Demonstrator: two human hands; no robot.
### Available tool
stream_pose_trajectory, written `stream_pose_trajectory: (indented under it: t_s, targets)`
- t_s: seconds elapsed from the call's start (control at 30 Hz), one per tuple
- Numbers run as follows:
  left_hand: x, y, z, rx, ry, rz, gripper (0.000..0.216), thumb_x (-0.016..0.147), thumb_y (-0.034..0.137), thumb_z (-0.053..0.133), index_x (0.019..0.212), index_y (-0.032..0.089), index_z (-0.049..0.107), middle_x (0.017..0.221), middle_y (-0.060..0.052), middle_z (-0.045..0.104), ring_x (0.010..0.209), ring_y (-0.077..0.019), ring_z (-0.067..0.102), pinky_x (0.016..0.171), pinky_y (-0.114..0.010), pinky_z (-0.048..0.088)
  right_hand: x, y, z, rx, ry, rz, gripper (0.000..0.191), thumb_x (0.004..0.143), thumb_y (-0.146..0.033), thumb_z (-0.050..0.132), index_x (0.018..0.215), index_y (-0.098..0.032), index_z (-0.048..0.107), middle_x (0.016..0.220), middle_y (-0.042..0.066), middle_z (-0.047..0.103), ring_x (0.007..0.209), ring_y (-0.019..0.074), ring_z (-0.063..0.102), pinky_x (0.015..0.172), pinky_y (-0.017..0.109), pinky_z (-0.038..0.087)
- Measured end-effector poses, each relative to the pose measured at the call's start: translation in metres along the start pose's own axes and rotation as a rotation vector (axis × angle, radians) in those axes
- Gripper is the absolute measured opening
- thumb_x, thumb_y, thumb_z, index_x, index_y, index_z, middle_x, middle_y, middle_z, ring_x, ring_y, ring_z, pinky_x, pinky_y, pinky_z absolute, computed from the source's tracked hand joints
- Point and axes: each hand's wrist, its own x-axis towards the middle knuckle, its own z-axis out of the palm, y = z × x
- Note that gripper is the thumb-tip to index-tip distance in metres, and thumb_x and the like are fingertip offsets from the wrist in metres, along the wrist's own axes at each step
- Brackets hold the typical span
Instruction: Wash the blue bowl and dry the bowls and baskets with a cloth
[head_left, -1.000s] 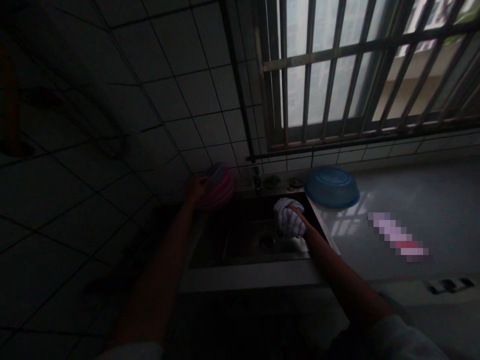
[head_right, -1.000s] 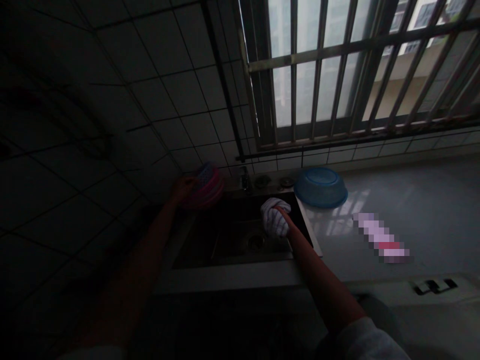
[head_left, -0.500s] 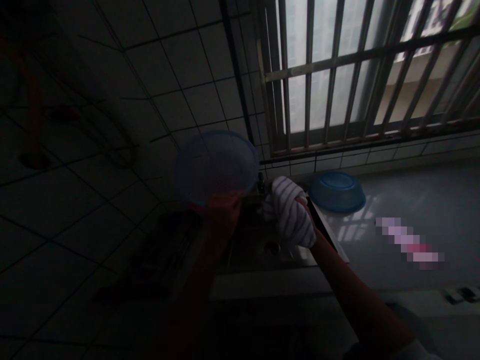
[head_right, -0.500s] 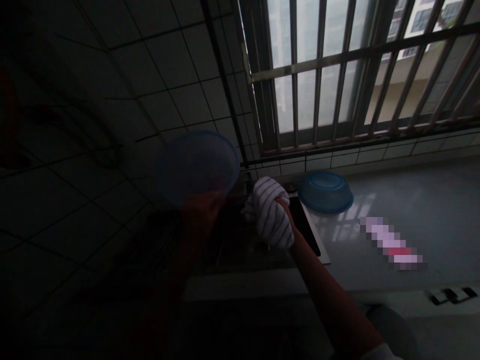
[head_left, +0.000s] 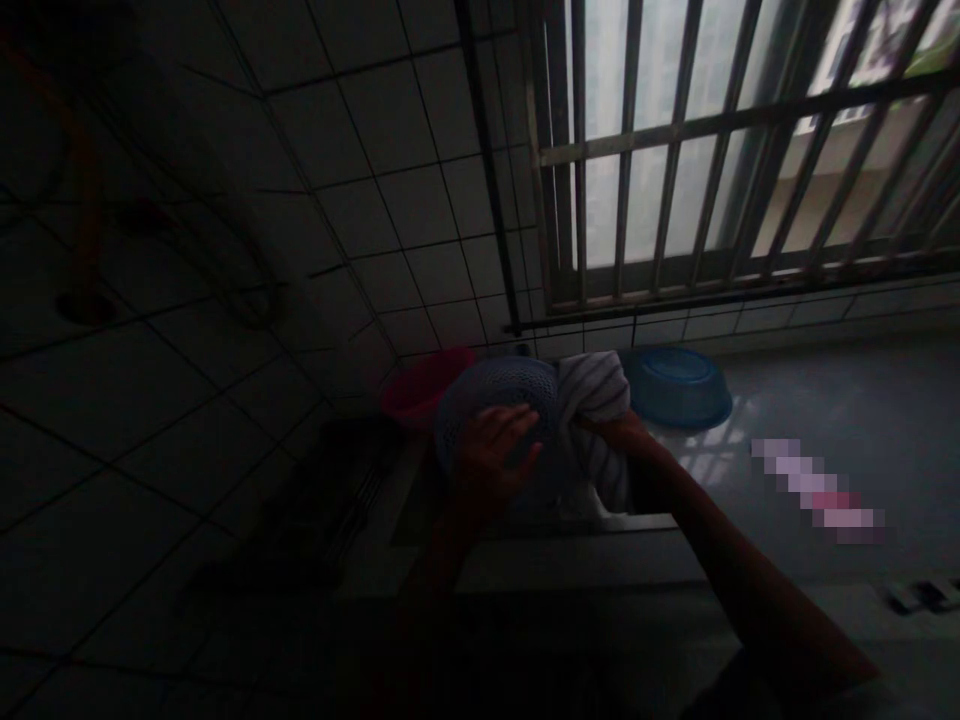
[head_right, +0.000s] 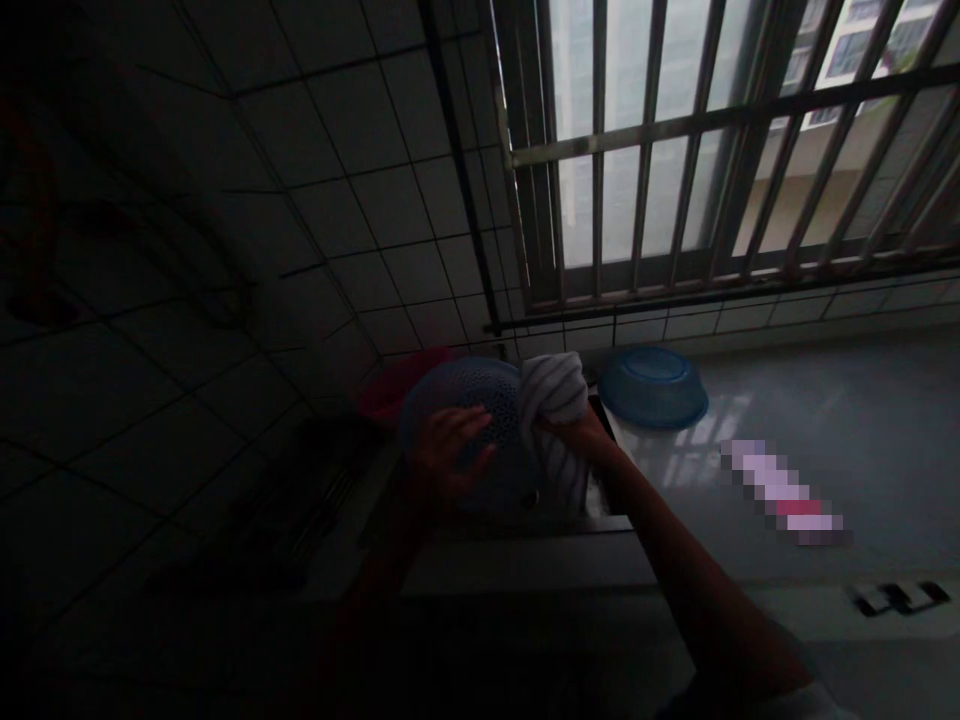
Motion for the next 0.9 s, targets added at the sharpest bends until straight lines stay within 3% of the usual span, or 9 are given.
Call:
stream_pose_trajectory:
  t_s: [0.07,0.13,0.2,0.27,0.4,0.63,0.7,0.8,0.9]
  targets:
    - [0.022,-0.002,-0.023,0.183,0.003,0.049,0.061,0.095,0.039,0.073,0.153,0.025,0.06,0.158,-0.009,0.061,0.149,-0.0327,0.051,0.129,-0.055,0.034,0.002,-0.015,-0.009,-0.064,-0.189,-0.126,0.066,0.062,-0.053,0.093,0.116,-0.02,0.076,0.125,0.015,0.078,0.12,0.0356,0.071,0.108,0.054,0.057]
    - [0.042,-0.011,-0.037,0.277,-0.115,0.07,0.084,0.088,0.041,0.08,0.163,0.021,0.048,0.166,-0.012,0.053,0.154,-0.0369,0.045,0.128,-0.057,0.036,0.003,-0.034,-0.01,-0.091,-0.355,-0.267,0.05,0.069,-0.045,0.089,0.111,-0.021,0.077,0.117,0.012,0.08,0.108,0.0315,0.075,0.1,0.047,0.061]
    - [0.056,-0.022,-0.041,0.256,-0.238,0.04,0.079,0.09,0.036,0.077,0.162,0.02,0.049,0.162,-0.012,0.057,0.15,-0.0353,0.052,0.125,-0.055,0.042,0.003,-0.056,-0.006,-0.103,-0.438,-0.405,0.035,0.077,-0.037,0.082,0.108,-0.022,0.076,0.111,0.009,0.08,0.1,0.027,0.076,0.095,0.041,0.062]
    - [0.06,-0.032,-0.039,0.168,-0.259,-0.046,0.06,0.094,0.027,0.067,0.154,0.021,0.06,0.152,-0.009,0.067,0.139,-0.0304,0.064,0.121,-0.049,0.049,0.002,-0.074,-0.001,-0.122,-0.419,-0.506,0.03,0.081,-0.032,0.078,0.109,-0.022,0.075,0.11,0.007,0.079,0.098,0.0247,0.076,0.094,0.038,0.06]
    - [0.048,-0.044,-0.032,-0.025,-0.077,-0.16,0.046,0.092,0.019,0.061,0.135,0.026,0.076,0.14,-0.003,0.075,0.132,-0.0261,0.07,0.119,-0.042,0.052,-0.002,-0.089,-0.001,-0.127,-0.264,-0.555,0.03,0.083,-0.033,0.076,0.11,-0.019,0.073,0.11,0.008,0.078,0.096,0.0235,0.074,0.09,0.035,0.059]
    - [-0.001,-0.075,-0.015,-0.271,0.372,-0.397,0.038,0.096,0.045,0.065,0.119,0.02,0.082,0.126,-0.008,0.081,0.119,-0.0294,0.076,0.111,-0.046,0.058,-0.019,-0.029,0.0,-0.037,0.033,-0.355,0.031,0.072,-0.048,0.08,0.082,-0.022,0.065,0.081,0.004,0.073,0.074,0.0206,0.064,0.066,0.032,0.057]
    - [-0.015,-0.081,-0.005,-0.306,0.437,-0.473,0.043,0.095,0.052,0.066,0.114,0.018,0.082,0.12,-0.01,0.083,0.115,-0.0301,0.077,0.106,-0.046,0.061,-0.024,-0.017,0.001,-0.051,0.077,-0.329,0.031,0.072,-0.049,0.078,0.078,-0.023,0.063,0.077,0.003,0.07,0.072,0.0194,0.061,0.064,0.03,0.055]
    - [-0.027,-0.082,0.002,-0.275,0.363,-0.502,0.046,0.096,0.055,0.063,0.117,0.017,0.08,0.116,-0.011,0.083,0.11,-0.0301,0.078,0.1,-0.045,0.063,-0.024,-0.023,0.001,-0.148,0.003,-0.4,0.027,0.08,-0.043,0.075,0.075,-0.021,0.061,0.078,0.004,0.07,0.068,0.0177,0.058,0.063,0.03,0.052]
    - [-0.023,-0.069,-0.005,-0.147,0.189,-0.382,0.046,0.094,0.047,0.068,0.131,0.021,0.075,0.13,-0.01,0.079,0.117,-0.029,0.076,0.102,-0.042,0.062,-0.022,-0.05,0.004,-0.304,-0.157,-0.552,0.013,0.088,-0.03,0.071,0.094,-0.019,0.069,0.098,0.009,0.075,0.083,0.0216,0.065,0.079,0.034,0.055]
